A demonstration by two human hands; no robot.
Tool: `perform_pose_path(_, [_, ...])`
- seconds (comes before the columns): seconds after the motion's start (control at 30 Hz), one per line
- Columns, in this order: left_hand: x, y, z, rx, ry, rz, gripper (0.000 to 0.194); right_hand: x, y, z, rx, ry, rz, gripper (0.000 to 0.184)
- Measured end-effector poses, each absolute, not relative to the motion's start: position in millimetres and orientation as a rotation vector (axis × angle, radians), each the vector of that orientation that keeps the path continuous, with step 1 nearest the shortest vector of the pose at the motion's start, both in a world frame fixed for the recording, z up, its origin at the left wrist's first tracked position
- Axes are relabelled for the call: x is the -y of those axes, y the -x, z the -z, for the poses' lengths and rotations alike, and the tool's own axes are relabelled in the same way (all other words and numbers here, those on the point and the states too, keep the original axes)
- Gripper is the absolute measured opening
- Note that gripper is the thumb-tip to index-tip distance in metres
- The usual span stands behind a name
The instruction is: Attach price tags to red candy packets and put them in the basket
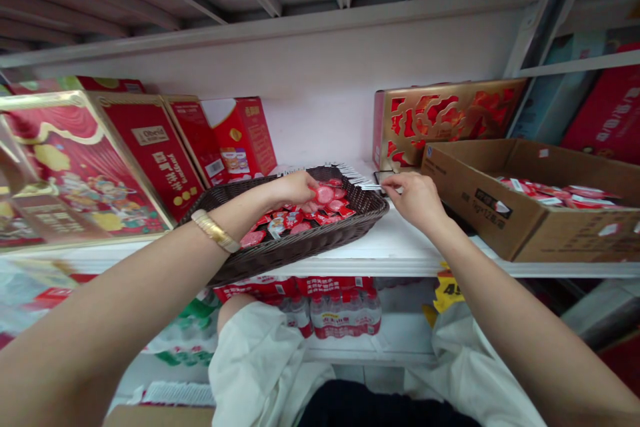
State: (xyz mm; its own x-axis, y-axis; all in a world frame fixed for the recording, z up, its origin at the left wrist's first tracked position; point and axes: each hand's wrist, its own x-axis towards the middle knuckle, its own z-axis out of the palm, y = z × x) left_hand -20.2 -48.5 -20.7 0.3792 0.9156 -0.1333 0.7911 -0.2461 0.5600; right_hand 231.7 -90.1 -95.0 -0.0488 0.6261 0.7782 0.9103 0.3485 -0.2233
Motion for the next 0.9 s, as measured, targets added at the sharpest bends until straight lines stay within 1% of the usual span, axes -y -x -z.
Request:
perform_pose_path(0.1, [71,17,10,-1.321,-1.954,-0.431,0.023,103,-228,89,1.678,1.299,0.444,0.014])
perform_pose_path(0.2, [105,13,8,-1.031,-1.644,-0.595,0.028,132,-223,85,1.551,1.127,0.417,0.011])
perform_pose_path(0.3, [142,8,19,-0.768,-1.375,-0.669,0.04,170,-218,87,1.441,0.929,0.37,0.009])
perform_pose_path(0.37, [163,4,29,-0.688,-1.287,-0.679,0.042,193,-214,92,1.415,0.881,0.355,0.012])
perform_pose_path(0.53, [191,-6,50,-0.643,-1.144,-0.713,0.04,224,-205,105,1.407,0.855,0.29,0.023])
perform_pose_path(0.8, [199,-12,61,-0.651,-1.077,-0.741,0.03,228,-199,111,1.523,0.785,0.292,0.03])
perform_pose_path(0.9, [200,-12,65,-0.667,-1.094,-0.769,0.03,228,-198,112,1.546,0.782,0.307,0.032])
